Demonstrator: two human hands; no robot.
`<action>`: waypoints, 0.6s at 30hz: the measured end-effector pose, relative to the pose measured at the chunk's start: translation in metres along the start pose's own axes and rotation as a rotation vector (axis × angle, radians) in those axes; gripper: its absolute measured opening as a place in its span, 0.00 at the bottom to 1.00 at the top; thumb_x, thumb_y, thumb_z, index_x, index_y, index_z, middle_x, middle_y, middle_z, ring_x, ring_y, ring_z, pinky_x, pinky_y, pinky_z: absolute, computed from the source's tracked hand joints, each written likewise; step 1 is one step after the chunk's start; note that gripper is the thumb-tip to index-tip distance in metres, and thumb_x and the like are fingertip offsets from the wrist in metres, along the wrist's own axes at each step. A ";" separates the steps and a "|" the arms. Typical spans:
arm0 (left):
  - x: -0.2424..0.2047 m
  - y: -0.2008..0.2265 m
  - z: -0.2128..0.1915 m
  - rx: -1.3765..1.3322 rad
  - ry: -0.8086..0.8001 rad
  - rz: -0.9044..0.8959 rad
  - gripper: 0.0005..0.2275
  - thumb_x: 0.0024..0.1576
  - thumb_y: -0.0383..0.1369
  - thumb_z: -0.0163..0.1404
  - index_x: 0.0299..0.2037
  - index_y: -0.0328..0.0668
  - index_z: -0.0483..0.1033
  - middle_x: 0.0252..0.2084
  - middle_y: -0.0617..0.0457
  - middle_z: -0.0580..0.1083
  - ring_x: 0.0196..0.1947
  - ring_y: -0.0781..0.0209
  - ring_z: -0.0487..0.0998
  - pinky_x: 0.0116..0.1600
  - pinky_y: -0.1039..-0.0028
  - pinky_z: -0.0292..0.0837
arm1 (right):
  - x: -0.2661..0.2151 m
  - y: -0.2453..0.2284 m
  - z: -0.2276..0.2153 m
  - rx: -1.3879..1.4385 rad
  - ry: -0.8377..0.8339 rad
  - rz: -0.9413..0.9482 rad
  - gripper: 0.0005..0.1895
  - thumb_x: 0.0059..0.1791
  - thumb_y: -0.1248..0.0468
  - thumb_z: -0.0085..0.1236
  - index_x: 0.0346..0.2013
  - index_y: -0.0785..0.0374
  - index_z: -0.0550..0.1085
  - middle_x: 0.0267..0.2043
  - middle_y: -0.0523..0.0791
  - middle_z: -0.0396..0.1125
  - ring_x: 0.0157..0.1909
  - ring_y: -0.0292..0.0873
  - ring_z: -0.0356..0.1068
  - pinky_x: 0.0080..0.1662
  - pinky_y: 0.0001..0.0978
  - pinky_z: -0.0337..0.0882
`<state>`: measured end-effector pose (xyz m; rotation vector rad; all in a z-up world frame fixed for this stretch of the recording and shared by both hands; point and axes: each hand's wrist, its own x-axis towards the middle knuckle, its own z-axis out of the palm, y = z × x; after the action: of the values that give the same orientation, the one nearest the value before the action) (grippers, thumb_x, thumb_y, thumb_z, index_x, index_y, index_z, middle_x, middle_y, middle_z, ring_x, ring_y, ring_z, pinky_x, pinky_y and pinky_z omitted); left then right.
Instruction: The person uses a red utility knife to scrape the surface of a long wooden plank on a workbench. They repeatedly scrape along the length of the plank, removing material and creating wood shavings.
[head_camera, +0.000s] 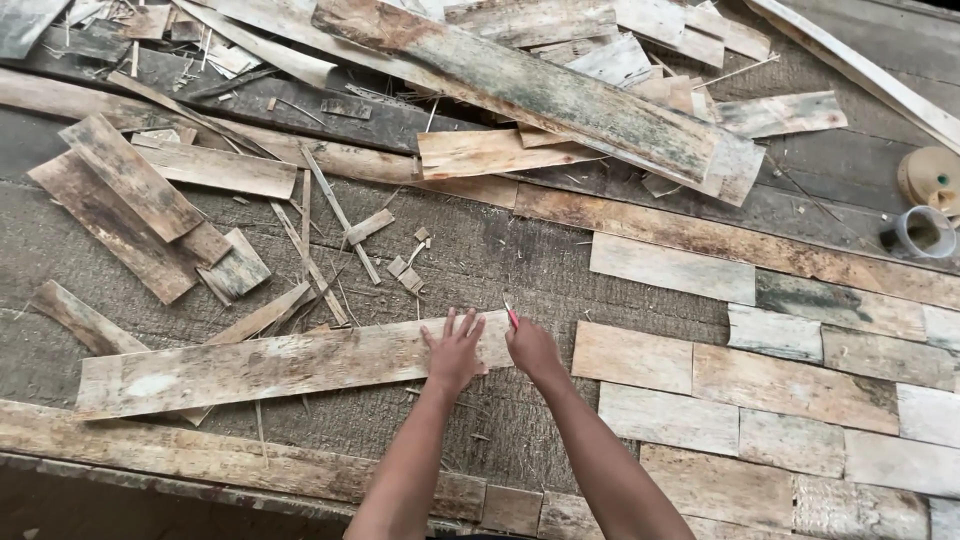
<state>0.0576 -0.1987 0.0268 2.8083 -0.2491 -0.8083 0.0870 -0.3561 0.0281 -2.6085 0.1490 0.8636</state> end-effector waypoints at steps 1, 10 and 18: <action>0.000 -0.001 0.000 -0.002 0.000 -0.002 0.43 0.50 0.51 0.61 0.75 0.63 0.49 0.79 0.65 0.44 0.79 0.47 0.38 0.68 0.20 0.45 | 0.001 0.000 0.000 -0.002 -0.002 -0.002 0.27 0.53 0.55 0.35 0.54 0.71 0.72 0.49 0.64 0.72 0.55 0.67 0.73 0.54 0.58 0.73; -0.004 -0.003 0.002 -0.030 0.105 0.056 0.46 0.47 0.48 0.64 0.75 0.60 0.49 0.76 0.58 0.51 0.76 0.43 0.47 0.66 0.19 0.48 | 0.004 0.058 0.031 0.494 0.040 0.127 0.17 0.51 0.59 0.44 0.41 0.69 0.75 0.29 0.53 0.71 0.29 0.50 0.78 0.30 0.38 0.78; -0.029 0.001 0.002 -0.058 0.411 0.308 0.47 0.43 0.50 0.64 0.74 0.54 0.52 0.73 0.54 0.55 0.71 0.47 0.54 0.71 0.33 0.41 | -0.026 0.057 0.018 0.929 0.099 0.034 0.19 0.41 0.59 0.73 0.29 0.69 0.72 0.21 0.47 0.65 0.22 0.41 0.70 0.21 0.28 0.70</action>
<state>0.0319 -0.1934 0.0400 2.7040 -0.5568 -0.1627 0.0433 -0.4019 0.0113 -1.7686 0.4905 0.4905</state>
